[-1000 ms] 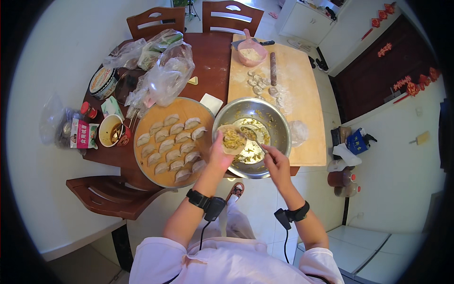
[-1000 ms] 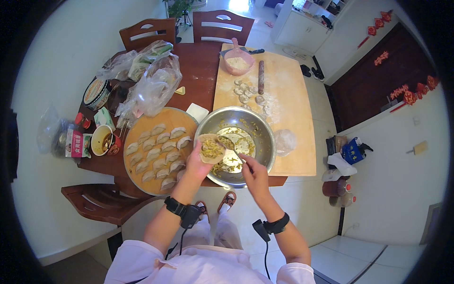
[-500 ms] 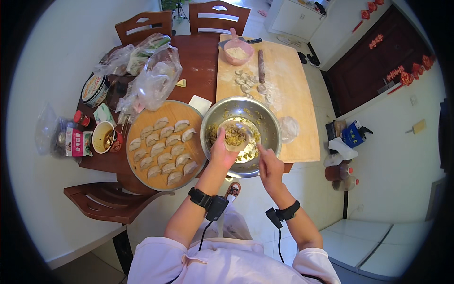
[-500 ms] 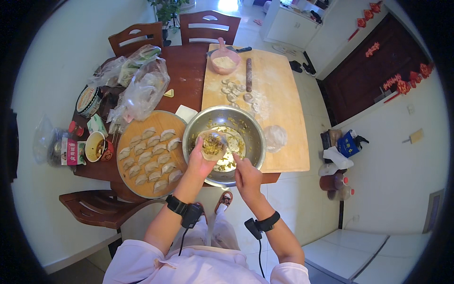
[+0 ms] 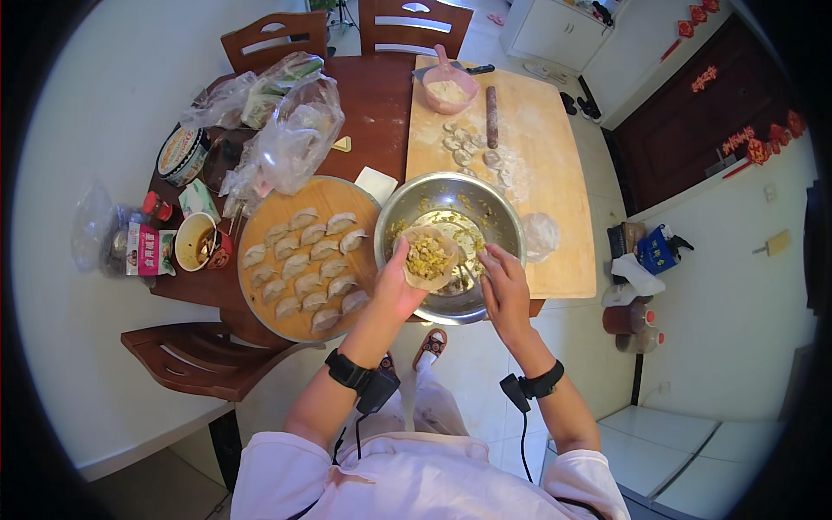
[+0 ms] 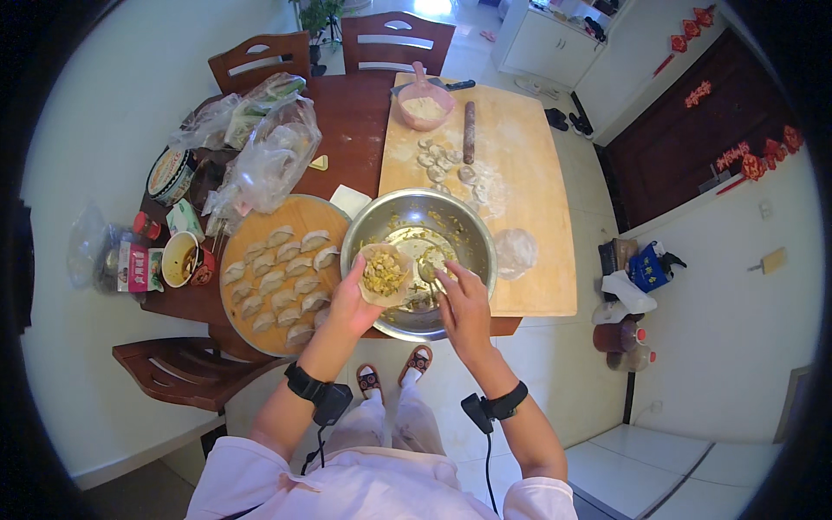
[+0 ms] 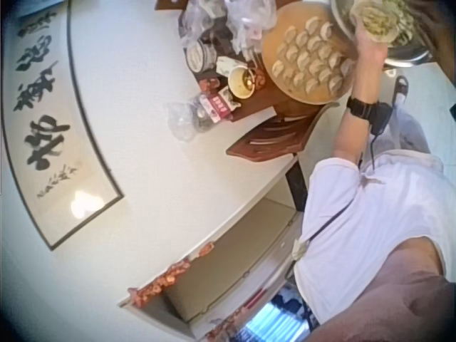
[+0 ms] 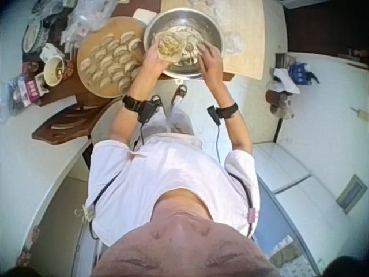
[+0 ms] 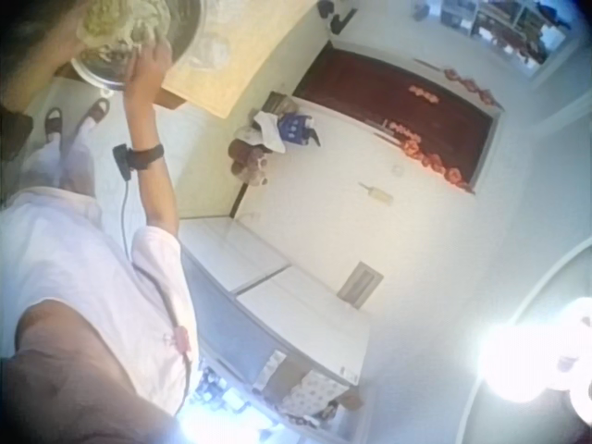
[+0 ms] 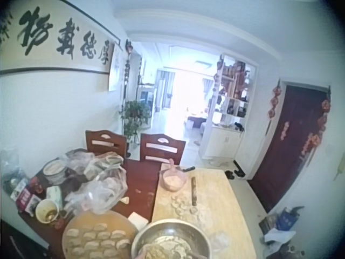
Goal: The person rolls out small circles of dough using a rolling pin and then fills the dough with a mixture from a bowl using a spoon, sealing the edges by hand and placing the finished dumplings on a tray.
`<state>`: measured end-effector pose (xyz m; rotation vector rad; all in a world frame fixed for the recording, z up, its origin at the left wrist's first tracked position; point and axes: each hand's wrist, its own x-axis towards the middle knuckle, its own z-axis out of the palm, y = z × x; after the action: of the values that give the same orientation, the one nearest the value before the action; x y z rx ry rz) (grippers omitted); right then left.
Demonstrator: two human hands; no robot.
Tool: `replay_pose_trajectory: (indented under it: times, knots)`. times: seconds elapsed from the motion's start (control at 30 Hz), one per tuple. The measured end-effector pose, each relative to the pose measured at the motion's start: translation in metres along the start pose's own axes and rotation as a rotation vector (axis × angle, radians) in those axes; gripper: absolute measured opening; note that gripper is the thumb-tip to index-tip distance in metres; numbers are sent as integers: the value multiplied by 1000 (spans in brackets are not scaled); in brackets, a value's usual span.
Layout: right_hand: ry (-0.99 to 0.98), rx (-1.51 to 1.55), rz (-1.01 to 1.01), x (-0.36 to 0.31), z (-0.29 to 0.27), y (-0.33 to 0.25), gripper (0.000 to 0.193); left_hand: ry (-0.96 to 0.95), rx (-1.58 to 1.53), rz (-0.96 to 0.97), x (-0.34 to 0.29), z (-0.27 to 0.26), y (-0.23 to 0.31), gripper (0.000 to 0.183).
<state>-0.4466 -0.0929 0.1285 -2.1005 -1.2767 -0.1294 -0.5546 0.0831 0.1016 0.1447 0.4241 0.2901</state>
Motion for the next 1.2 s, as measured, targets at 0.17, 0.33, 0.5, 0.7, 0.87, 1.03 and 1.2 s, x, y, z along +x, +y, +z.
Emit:
replay_pose_trajectory:
  times: [0.17, 0.33, 0.5, 0.7, 0.87, 1.03, 1.2]
  knots:
    - [-24, 33, -302, 24, -34, -28, 47, -65, 53, -84, -16, 20, -6, 49]
    - [-52, -32, -549, 29, -48, -24, 28, -67, 52, -207, -29, 37, -5, 48]
    - [-76, 32, -630, 35, -53, -26, 9, -72, -6, -280, -32, 39, -13, 44]
    - [-205, 238, -469, 47, -56, -32, 13, -182, 154, -236, -37, 37, -18, 39]
    - [-162, 325, -499, 45, -60, -35, 17, -183, 108, -253, -40, 41, -15, 38]
    - [-207, 256, -514, 45, -63, -35, 20, -200, 120, -241, -42, 45, -14, 41]
    - [-171, 275, -543, 47, -64, -39, 17, -152, 310, -189, -53, 51, -14, 41]
